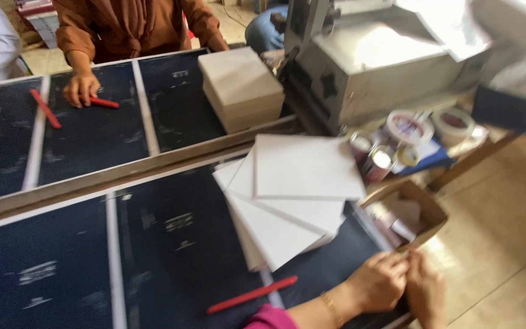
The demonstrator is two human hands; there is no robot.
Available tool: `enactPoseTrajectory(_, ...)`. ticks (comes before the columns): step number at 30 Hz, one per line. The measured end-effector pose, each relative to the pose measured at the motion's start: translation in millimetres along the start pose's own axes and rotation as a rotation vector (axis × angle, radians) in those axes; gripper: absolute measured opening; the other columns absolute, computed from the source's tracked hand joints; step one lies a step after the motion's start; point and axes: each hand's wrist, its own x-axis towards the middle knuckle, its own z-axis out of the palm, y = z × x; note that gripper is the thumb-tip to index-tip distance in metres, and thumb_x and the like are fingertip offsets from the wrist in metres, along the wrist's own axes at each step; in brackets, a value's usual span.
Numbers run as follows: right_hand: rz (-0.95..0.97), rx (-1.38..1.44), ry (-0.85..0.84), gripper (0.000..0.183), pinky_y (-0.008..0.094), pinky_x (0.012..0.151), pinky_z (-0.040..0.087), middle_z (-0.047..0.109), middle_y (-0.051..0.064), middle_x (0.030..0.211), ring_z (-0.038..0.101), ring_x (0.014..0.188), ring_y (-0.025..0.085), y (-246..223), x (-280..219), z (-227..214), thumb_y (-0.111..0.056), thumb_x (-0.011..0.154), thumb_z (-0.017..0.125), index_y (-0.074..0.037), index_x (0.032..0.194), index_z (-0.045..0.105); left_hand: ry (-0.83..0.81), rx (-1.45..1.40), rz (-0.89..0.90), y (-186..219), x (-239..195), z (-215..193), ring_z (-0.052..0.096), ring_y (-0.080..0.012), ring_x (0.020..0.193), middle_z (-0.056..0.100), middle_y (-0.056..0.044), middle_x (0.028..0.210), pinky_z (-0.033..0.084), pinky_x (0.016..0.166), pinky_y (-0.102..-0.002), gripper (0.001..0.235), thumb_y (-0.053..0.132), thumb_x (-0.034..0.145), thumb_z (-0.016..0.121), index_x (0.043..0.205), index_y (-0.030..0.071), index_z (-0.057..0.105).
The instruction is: Folding printed paper sheets in half and creasing them using a manual tool on a work table.
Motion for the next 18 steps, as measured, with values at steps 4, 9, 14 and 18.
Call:
enactPoseTrajectory(4,0.011,-0.126,-0.075,0.031,0.059,0.078,0.049,0.072,0.025,0.102,0.065,0.096,0.051,-74.7,-10.9,-48.6,-0.038,0.104,0.045,-0.015,0.121,0.059,-0.109,0.042,-0.024,37.7,-27.9,-107.4,0.056,-0.0320,0.108,0.059,-0.015,0.106,0.045,0.097,-0.039,0.025,0.004,0.079,0.060,0.103,0.002,0.061)
enactPoseTrajectory(9,0.105,-0.108,-0.306,0.044,0.058,0.084,0.051,0.071,0.028,0.112,0.067,0.100,0.051,-88.1,-16.7,-60.6,-0.048,0.106,0.033,-0.019,0.123,0.060,-0.394,-0.049,-0.080,87.5,-153.6,-256.9,0.046,-0.0384,0.138,0.048,-0.022,0.149,0.034,0.112,-0.053,0.038,0.013,0.104,0.047,0.140,0.005,0.050)
enactPoseTrajectory(14,0.167,-0.055,-0.431,0.057,0.055,0.090,0.051,0.070,0.027,0.118,0.066,0.109,0.046,-81.8,-9.7,-62.4,-0.056,0.105,0.030,-0.015,0.118,0.068,-0.742,0.286,-0.730,75.3,-287.8,-331.7,0.060,-0.0252,0.109,0.056,-0.003,0.131,0.049,0.084,-0.051,0.027,0.037,0.097,0.064,0.122,0.028,0.066)
enactPoseTrajectory(18,0.107,-0.127,-0.488,0.061,0.057,0.092,0.048,0.068,0.025,0.122,0.063,0.112,0.048,-70.8,-9.6,-62.6,-0.059,0.103,0.025,-0.012,0.115,0.061,-0.424,0.977,-1.113,59.1,-583.9,-378.0,0.049,-0.0390,0.129,0.050,-0.020,0.143,0.042,0.116,-0.056,0.047,0.040,0.094,0.051,0.135,0.016,0.052)
